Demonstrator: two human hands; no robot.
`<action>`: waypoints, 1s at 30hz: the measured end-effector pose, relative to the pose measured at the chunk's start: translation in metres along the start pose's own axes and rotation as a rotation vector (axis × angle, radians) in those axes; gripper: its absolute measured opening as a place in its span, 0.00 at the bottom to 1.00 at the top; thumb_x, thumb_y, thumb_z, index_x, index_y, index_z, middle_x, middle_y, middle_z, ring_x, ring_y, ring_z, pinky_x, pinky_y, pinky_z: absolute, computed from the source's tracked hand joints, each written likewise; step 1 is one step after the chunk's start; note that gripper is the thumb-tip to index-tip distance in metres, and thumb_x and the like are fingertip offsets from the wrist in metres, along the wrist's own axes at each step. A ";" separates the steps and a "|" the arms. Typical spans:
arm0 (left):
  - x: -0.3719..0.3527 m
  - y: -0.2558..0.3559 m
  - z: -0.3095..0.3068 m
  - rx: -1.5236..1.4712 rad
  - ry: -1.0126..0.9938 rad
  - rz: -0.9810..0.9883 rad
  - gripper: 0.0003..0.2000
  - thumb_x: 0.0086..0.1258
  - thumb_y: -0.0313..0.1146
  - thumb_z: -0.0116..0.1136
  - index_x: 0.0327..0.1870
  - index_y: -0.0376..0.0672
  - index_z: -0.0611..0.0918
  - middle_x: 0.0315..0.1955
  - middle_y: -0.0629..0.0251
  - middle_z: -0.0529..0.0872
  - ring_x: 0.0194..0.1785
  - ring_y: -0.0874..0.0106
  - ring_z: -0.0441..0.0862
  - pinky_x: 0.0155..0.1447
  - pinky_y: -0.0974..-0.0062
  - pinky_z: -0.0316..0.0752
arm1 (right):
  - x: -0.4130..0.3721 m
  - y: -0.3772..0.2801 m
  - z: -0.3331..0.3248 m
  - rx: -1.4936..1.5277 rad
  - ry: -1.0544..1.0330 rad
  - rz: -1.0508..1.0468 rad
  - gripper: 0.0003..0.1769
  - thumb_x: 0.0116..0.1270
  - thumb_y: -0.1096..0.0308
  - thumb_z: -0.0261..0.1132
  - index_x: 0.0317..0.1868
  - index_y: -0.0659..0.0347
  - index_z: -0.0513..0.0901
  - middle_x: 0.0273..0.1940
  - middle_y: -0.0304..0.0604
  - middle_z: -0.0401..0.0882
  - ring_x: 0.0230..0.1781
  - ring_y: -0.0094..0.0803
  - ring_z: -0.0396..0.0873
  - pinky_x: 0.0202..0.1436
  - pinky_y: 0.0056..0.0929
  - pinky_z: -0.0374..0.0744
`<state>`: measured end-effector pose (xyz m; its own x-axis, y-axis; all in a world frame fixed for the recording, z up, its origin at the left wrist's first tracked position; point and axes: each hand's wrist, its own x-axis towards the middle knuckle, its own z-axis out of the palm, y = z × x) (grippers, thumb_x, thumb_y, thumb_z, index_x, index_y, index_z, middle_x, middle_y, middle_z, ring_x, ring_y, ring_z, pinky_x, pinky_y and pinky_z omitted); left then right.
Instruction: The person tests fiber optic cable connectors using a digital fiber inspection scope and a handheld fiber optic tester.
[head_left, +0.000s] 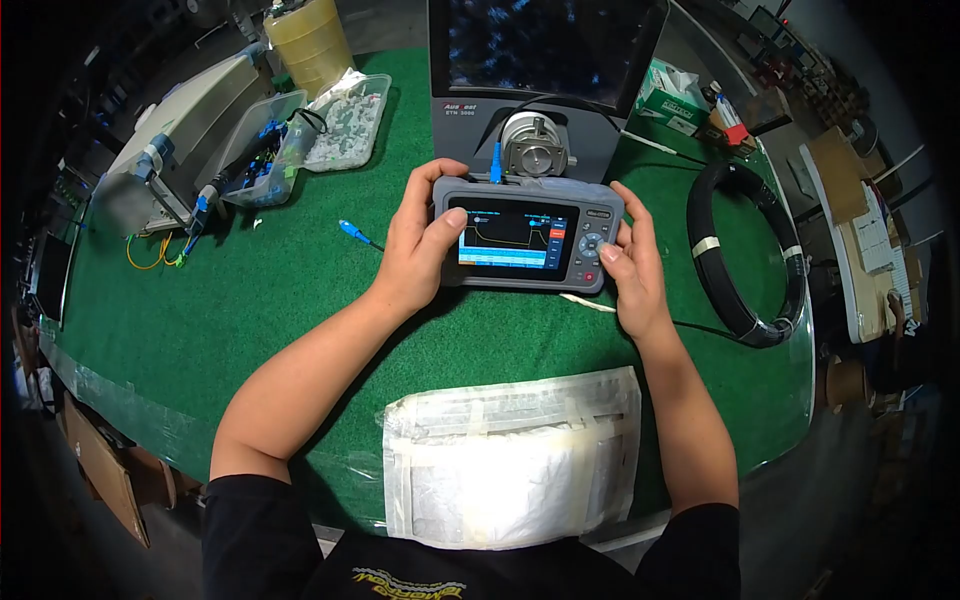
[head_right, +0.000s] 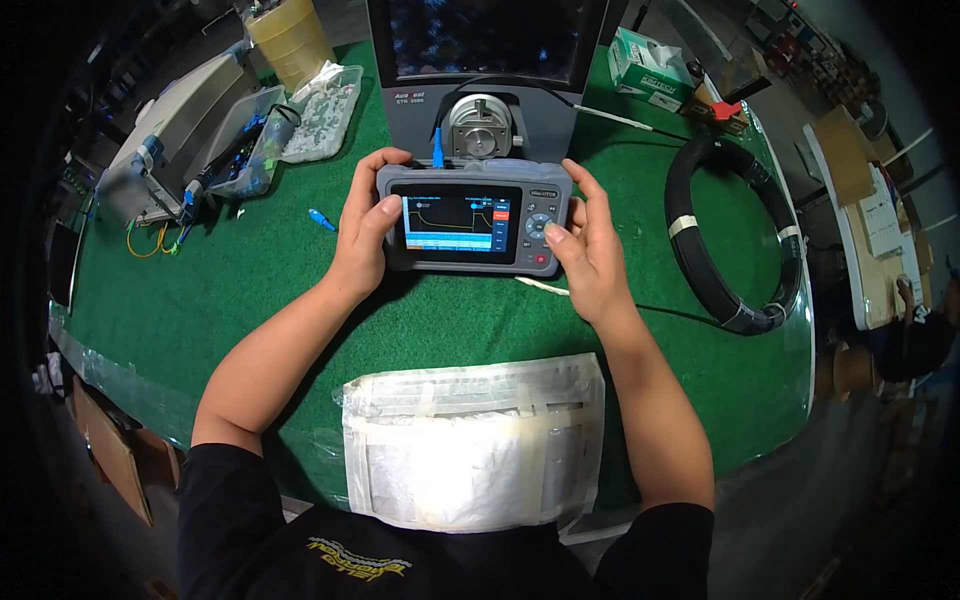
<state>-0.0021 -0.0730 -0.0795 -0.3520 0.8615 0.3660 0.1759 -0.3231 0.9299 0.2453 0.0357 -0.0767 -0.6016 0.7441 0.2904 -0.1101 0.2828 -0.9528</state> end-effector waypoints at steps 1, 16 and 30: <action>0.000 0.000 -0.002 -0.053 -0.010 0.024 0.25 0.69 0.33 0.63 0.66 0.41 0.71 0.49 0.64 0.81 0.49 0.75 0.77 0.56 0.73 0.74 | 0.000 0.000 0.000 -0.001 -0.003 -0.001 0.42 0.72 0.63 0.58 0.81 0.65 0.52 0.60 0.57 0.78 0.59 0.36 0.80 0.65 0.35 0.76; 0.004 0.003 0.002 -0.015 0.007 -0.029 0.22 0.66 0.27 0.66 0.61 0.41 0.74 0.48 0.67 0.81 0.47 0.79 0.79 0.51 0.78 0.76 | 0.000 0.002 -0.001 -0.044 0.010 -0.014 0.40 0.72 0.65 0.56 0.81 0.64 0.54 0.59 0.57 0.79 0.57 0.35 0.80 0.64 0.34 0.76; 0.005 0.001 0.002 -0.051 -0.001 -0.031 0.21 0.68 0.28 0.67 0.60 0.42 0.74 0.45 0.68 0.81 0.46 0.80 0.78 0.50 0.78 0.75 | 0.000 0.004 -0.001 -0.033 0.010 -0.012 0.41 0.72 0.62 0.58 0.81 0.64 0.53 0.59 0.57 0.80 0.57 0.35 0.81 0.63 0.34 0.77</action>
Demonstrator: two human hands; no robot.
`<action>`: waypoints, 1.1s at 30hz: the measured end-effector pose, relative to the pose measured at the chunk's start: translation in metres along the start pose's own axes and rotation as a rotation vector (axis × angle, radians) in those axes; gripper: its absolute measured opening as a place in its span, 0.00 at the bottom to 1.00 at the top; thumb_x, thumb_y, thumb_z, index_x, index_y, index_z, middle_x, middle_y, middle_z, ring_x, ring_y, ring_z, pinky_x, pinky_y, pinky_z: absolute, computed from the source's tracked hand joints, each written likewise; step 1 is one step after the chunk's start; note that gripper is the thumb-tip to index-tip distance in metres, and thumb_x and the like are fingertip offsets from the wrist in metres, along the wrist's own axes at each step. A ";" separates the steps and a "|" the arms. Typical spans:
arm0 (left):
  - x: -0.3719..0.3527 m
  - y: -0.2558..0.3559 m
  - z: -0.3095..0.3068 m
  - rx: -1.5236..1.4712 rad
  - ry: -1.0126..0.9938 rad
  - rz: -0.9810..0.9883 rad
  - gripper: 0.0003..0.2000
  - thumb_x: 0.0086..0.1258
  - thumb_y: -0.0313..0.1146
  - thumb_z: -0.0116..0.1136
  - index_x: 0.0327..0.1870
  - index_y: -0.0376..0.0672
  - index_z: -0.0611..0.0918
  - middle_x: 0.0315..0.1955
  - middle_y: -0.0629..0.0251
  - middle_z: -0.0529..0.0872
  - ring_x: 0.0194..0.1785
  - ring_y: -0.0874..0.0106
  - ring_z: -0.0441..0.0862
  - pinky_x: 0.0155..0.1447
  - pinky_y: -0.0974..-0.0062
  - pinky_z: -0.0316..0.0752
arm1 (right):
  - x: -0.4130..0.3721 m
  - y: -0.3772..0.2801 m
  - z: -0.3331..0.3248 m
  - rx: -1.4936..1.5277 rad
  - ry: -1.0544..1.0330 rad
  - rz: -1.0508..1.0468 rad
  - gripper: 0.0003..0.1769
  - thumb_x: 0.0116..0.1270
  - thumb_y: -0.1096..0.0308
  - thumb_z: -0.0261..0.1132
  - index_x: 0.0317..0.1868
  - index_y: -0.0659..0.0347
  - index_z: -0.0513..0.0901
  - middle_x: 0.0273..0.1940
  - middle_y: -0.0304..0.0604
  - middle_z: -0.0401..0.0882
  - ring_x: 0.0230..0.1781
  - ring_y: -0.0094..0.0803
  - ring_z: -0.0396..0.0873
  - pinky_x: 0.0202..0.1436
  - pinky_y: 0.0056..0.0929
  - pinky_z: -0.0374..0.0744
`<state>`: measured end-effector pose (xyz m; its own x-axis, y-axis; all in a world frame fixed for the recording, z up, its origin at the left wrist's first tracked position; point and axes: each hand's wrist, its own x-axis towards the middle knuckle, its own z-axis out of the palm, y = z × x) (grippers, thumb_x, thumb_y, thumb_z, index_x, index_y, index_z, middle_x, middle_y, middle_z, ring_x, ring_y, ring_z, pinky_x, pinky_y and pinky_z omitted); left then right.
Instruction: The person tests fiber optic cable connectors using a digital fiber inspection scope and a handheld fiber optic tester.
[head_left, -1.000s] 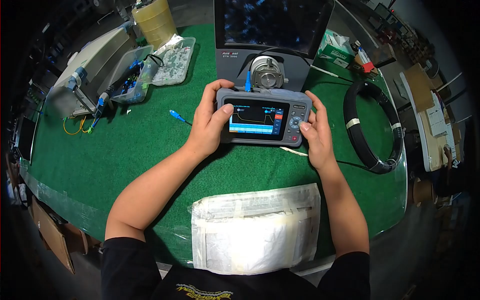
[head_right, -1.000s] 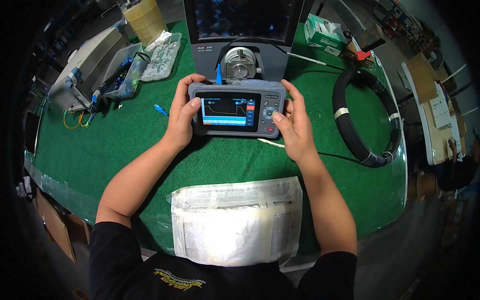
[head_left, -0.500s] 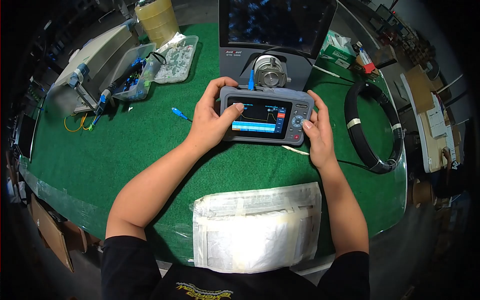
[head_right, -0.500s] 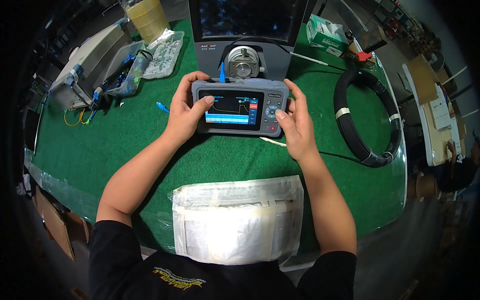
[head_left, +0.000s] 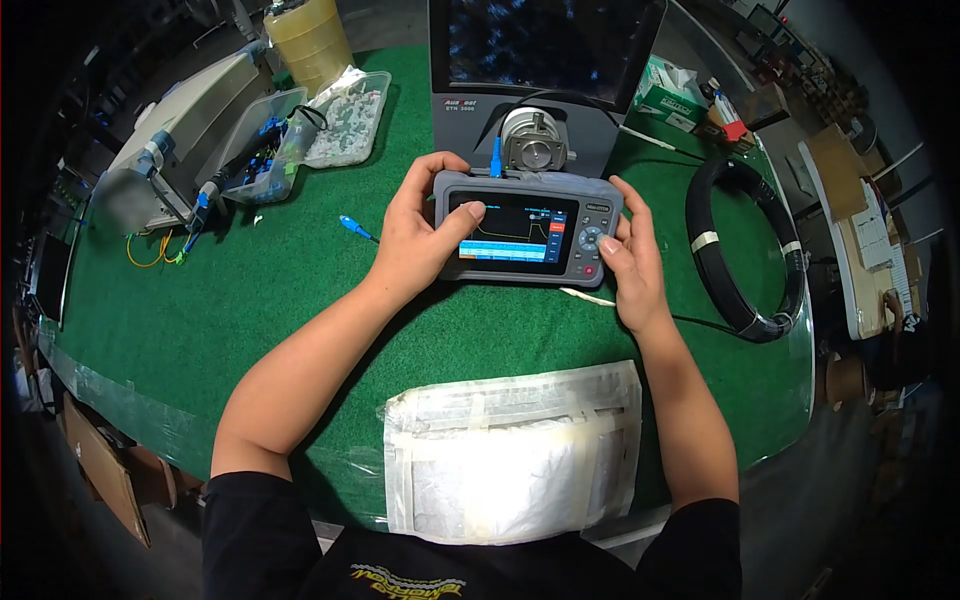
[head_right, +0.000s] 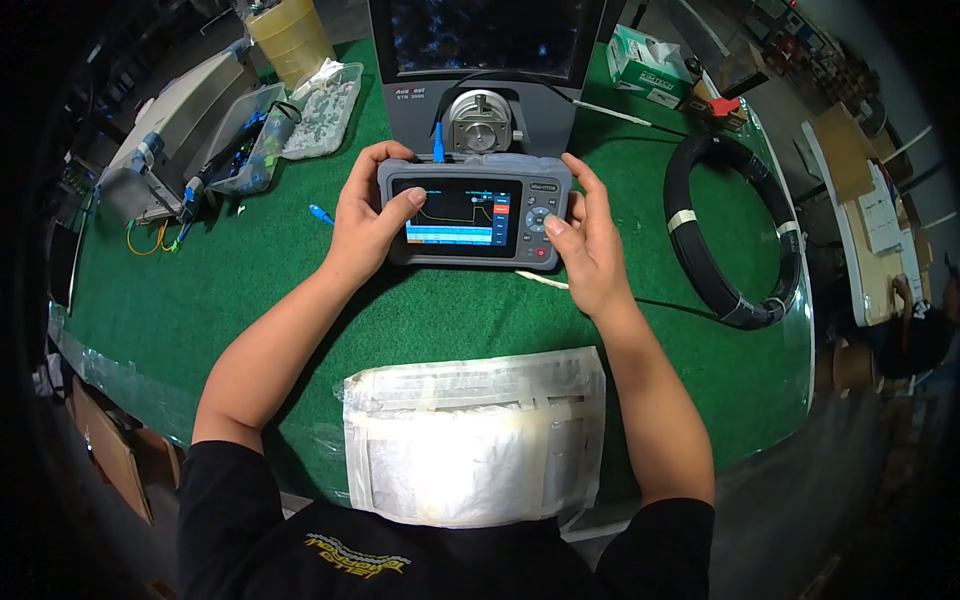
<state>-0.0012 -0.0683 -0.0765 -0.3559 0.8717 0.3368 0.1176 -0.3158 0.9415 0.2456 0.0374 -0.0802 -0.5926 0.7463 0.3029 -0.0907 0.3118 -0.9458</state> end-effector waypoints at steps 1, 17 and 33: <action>0.000 0.000 0.000 0.006 0.001 -0.001 0.21 0.68 0.28 0.67 0.60 0.42 0.74 0.45 0.68 0.81 0.46 0.80 0.78 0.51 0.78 0.75 | 0.000 0.000 0.000 0.000 0.001 0.001 0.41 0.72 0.62 0.58 0.81 0.64 0.53 0.59 0.57 0.80 0.57 0.35 0.81 0.63 0.34 0.77; 0.004 0.002 -0.003 -0.007 -0.011 -0.041 0.21 0.67 0.29 0.70 0.58 0.43 0.75 0.44 0.69 0.81 0.46 0.81 0.78 0.51 0.79 0.75 | 0.000 0.002 0.000 0.013 -0.001 -0.014 0.41 0.73 0.61 0.59 0.81 0.65 0.54 0.60 0.56 0.78 0.59 0.36 0.80 0.65 0.35 0.76; 0.005 0.006 -0.003 -0.056 -0.038 -0.112 0.20 0.68 0.31 0.68 0.59 0.41 0.75 0.47 0.71 0.77 0.50 0.81 0.74 0.56 0.81 0.70 | 0.000 -0.002 0.001 0.030 -0.003 0.006 0.41 0.74 0.60 0.59 0.81 0.65 0.54 0.59 0.56 0.79 0.57 0.35 0.81 0.61 0.34 0.78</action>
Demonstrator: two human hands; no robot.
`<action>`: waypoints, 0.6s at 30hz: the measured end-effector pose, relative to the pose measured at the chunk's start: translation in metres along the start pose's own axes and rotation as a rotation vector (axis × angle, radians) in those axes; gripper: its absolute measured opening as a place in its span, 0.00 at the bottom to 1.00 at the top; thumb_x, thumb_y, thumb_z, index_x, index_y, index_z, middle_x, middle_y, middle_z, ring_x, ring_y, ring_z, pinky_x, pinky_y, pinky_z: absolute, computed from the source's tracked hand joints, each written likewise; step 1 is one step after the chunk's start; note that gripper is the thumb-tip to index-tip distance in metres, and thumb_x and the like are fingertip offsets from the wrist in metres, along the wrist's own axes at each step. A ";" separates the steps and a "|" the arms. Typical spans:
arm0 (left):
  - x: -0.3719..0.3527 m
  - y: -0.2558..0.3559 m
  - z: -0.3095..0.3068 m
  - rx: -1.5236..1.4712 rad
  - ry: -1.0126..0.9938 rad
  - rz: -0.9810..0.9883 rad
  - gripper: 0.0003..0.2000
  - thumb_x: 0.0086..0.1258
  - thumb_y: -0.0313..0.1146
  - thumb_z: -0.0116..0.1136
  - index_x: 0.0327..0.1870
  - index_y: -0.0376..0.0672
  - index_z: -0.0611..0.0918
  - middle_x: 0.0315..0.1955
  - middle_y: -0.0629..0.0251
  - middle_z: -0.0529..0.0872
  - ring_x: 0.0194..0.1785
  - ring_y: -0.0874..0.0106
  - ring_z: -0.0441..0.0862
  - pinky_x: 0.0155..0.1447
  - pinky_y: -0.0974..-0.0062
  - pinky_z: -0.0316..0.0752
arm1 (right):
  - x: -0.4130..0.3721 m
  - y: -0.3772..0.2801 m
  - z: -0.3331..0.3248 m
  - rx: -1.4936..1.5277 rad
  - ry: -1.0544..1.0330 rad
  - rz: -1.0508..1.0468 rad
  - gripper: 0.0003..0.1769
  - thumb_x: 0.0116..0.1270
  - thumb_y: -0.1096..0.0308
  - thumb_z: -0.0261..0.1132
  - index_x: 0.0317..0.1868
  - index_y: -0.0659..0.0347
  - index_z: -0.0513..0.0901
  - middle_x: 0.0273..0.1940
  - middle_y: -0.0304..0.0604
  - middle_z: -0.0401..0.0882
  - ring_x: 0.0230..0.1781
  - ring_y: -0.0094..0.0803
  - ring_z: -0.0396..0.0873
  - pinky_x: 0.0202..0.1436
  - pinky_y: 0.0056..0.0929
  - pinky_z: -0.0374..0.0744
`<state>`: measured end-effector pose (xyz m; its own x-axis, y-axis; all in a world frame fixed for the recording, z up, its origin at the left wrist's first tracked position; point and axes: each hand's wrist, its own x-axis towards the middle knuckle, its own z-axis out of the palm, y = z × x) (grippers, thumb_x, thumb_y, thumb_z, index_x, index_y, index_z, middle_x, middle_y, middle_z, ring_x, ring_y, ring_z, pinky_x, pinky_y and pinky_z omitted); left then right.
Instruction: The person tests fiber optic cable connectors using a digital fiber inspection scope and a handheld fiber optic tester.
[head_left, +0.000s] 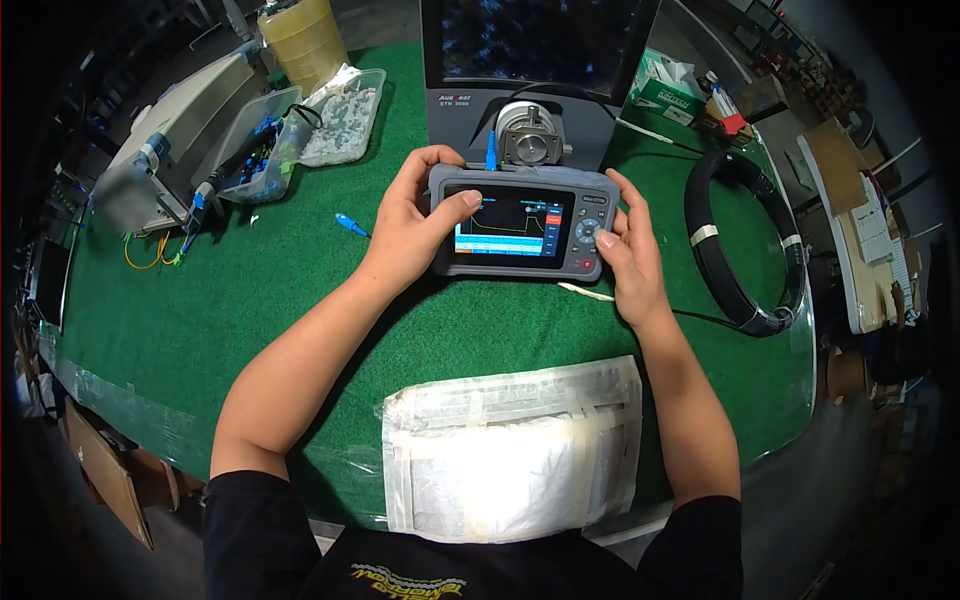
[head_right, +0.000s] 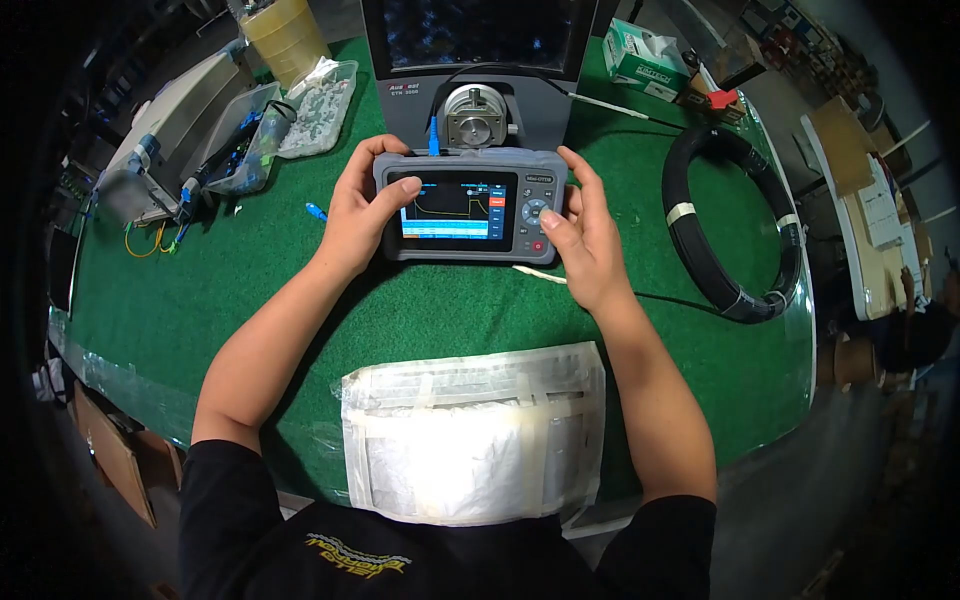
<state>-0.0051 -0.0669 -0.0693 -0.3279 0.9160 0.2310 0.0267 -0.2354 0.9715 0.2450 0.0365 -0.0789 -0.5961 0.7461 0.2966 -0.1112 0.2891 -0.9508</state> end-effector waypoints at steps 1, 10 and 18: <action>0.000 0.000 0.000 0.000 0.004 0.005 0.20 0.68 0.31 0.68 0.59 0.41 0.75 0.47 0.71 0.77 0.50 0.81 0.74 0.56 0.80 0.70 | 0.000 0.000 0.000 -0.001 -0.001 0.000 0.41 0.74 0.60 0.59 0.81 0.65 0.54 0.59 0.56 0.79 0.57 0.35 0.81 0.61 0.34 0.78; 0.002 -0.004 -0.001 0.014 0.008 0.040 0.20 0.69 0.29 0.70 0.58 0.43 0.75 0.45 0.68 0.80 0.47 0.80 0.79 0.51 0.79 0.77 | 0.001 0.003 -0.001 -0.015 -0.001 -0.026 0.41 0.74 0.60 0.59 0.81 0.66 0.54 0.60 0.58 0.79 0.59 0.37 0.80 0.64 0.35 0.76; 0.001 -0.001 0.000 0.023 0.005 0.019 0.20 0.68 0.32 0.69 0.57 0.40 0.75 0.46 0.72 0.77 0.50 0.81 0.74 0.56 0.80 0.70 | 0.001 0.003 -0.001 -0.016 0.000 -0.029 0.41 0.74 0.60 0.60 0.81 0.66 0.54 0.59 0.57 0.79 0.58 0.36 0.80 0.64 0.34 0.76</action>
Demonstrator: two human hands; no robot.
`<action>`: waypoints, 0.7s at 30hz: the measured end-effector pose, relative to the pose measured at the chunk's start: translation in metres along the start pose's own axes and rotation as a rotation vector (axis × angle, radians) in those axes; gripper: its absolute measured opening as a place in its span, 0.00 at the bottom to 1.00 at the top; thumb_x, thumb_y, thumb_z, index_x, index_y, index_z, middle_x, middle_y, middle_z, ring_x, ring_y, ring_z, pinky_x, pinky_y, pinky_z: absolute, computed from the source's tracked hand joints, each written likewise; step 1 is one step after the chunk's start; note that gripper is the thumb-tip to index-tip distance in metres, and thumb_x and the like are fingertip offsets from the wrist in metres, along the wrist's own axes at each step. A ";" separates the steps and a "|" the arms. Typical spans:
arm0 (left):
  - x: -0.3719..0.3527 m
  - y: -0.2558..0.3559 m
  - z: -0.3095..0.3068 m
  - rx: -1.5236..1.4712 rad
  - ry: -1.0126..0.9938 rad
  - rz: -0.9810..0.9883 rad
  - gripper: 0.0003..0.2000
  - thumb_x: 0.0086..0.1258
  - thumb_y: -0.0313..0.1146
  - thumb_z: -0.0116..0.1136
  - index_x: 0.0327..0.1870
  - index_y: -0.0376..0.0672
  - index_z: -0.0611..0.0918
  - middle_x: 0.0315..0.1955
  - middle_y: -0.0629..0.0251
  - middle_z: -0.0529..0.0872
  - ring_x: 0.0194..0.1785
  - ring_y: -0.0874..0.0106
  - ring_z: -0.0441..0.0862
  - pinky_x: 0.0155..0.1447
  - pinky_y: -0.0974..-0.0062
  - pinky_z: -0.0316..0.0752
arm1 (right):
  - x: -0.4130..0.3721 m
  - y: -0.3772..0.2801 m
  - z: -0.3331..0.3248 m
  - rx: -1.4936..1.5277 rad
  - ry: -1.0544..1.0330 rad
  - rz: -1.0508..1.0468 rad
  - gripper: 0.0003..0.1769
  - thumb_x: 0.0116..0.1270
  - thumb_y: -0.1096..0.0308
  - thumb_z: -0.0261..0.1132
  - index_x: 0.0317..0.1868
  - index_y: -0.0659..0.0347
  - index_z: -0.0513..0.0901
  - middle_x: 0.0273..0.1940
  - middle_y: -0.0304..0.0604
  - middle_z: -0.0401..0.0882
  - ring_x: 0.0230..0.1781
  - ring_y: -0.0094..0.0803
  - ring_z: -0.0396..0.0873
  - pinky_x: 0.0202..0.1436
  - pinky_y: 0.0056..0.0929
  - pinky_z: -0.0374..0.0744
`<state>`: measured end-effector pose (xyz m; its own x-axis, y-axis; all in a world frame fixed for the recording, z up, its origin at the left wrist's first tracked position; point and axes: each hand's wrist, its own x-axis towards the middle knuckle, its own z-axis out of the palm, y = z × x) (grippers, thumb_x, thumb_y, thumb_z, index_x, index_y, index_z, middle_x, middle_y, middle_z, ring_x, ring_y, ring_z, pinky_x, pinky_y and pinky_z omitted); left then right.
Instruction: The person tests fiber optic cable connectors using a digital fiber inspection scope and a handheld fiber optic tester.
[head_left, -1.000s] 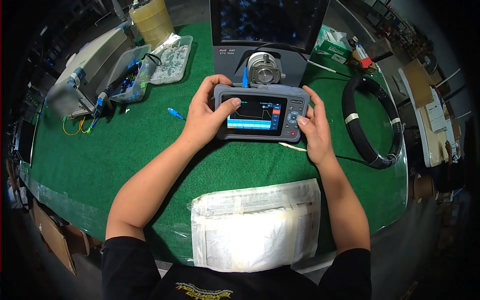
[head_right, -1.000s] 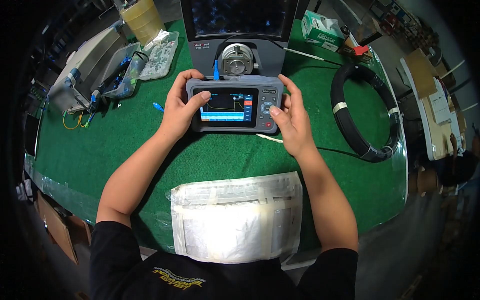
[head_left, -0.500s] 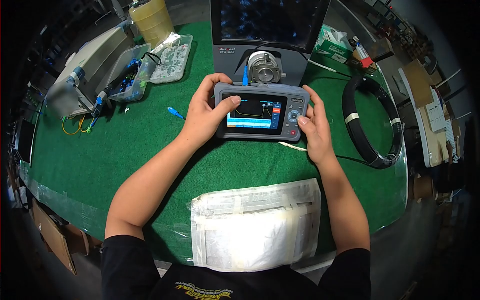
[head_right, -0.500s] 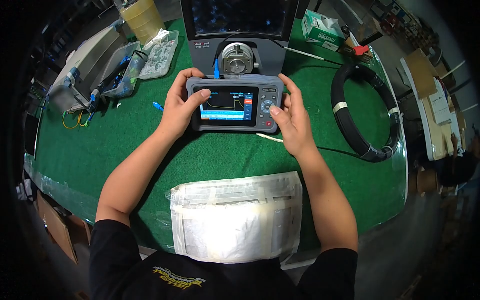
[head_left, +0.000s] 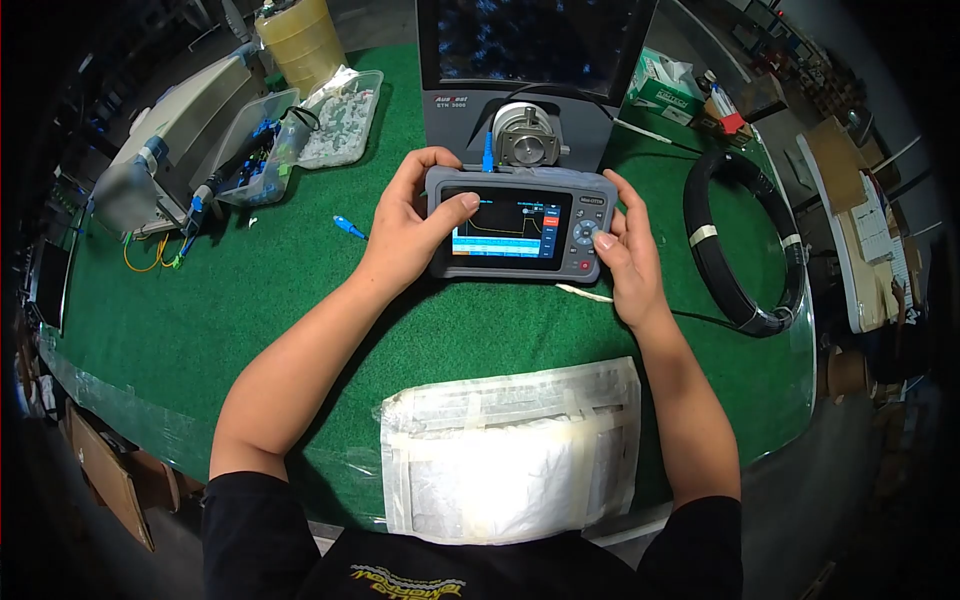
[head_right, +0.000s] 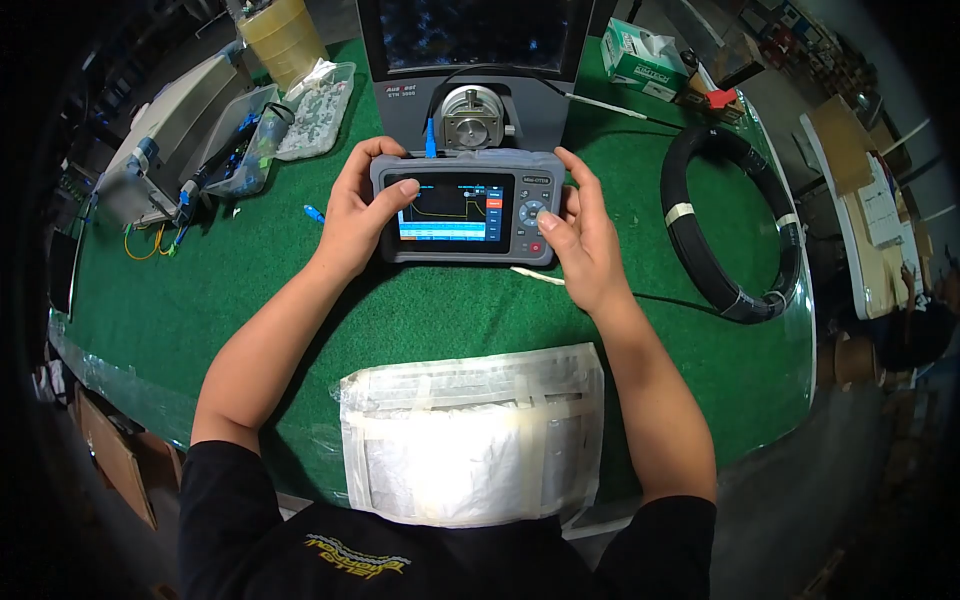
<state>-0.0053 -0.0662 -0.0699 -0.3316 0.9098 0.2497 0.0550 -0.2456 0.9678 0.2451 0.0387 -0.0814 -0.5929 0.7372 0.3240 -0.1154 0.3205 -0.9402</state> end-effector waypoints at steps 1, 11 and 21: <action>0.000 0.000 -0.001 0.000 0.001 -0.009 0.20 0.68 0.32 0.69 0.57 0.40 0.75 0.46 0.72 0.77 0.50 0.81 0.74 0.55 0.80 0.70 | 0.000 0.000 0.000 0.000 0.000 0.000 0.41 0.74 0.60 0.60 0.81 0.66 0.54 0.59 0.57 0.79 0.58 0.36 0.80 0.64 0.34 0.76; 0.001 0.001 -0.001 -0.010 -0.006 -0.028 0.20 0.67 0.30 0.69 0.57 0.41 0.75 0.45 0.72 0.77 0.48 0.81 0.75 0.55 0.80 0.71 | -0.001 -0.002 0.001 0.017 -0.001 0.013 0.41 0.74 0.61 0.59 0.81 0.66 0.54 0.59 0.57 0.79 0.59 0.36 0.80 0.65 0.35 0.76; -0.001 0.001 -0.003 -0.034 -0.022 0.002 0.22 0.68 0.34 0.65 0.61 0.40 0.74 0.50 0.69 0.77 0.53 0.78 0.74 0.60 0.76 0.70 | 0.000 -0.001 0.000 0.015 -0.001 0.012 0.41 0.73 0.61 0.59 0.81 0.66 0.54 0.60 0.57 0.79 0.60 0.37 0.80 0.66 0.35 0.75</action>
<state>-0.0074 -0.0684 -0.0698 -0.3108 0.9163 0.2526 0.0235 -0.2583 0.9658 0.2453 0.0380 -0.0804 -0.5955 0.7402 0.3122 -0.1199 0.3025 -0.9456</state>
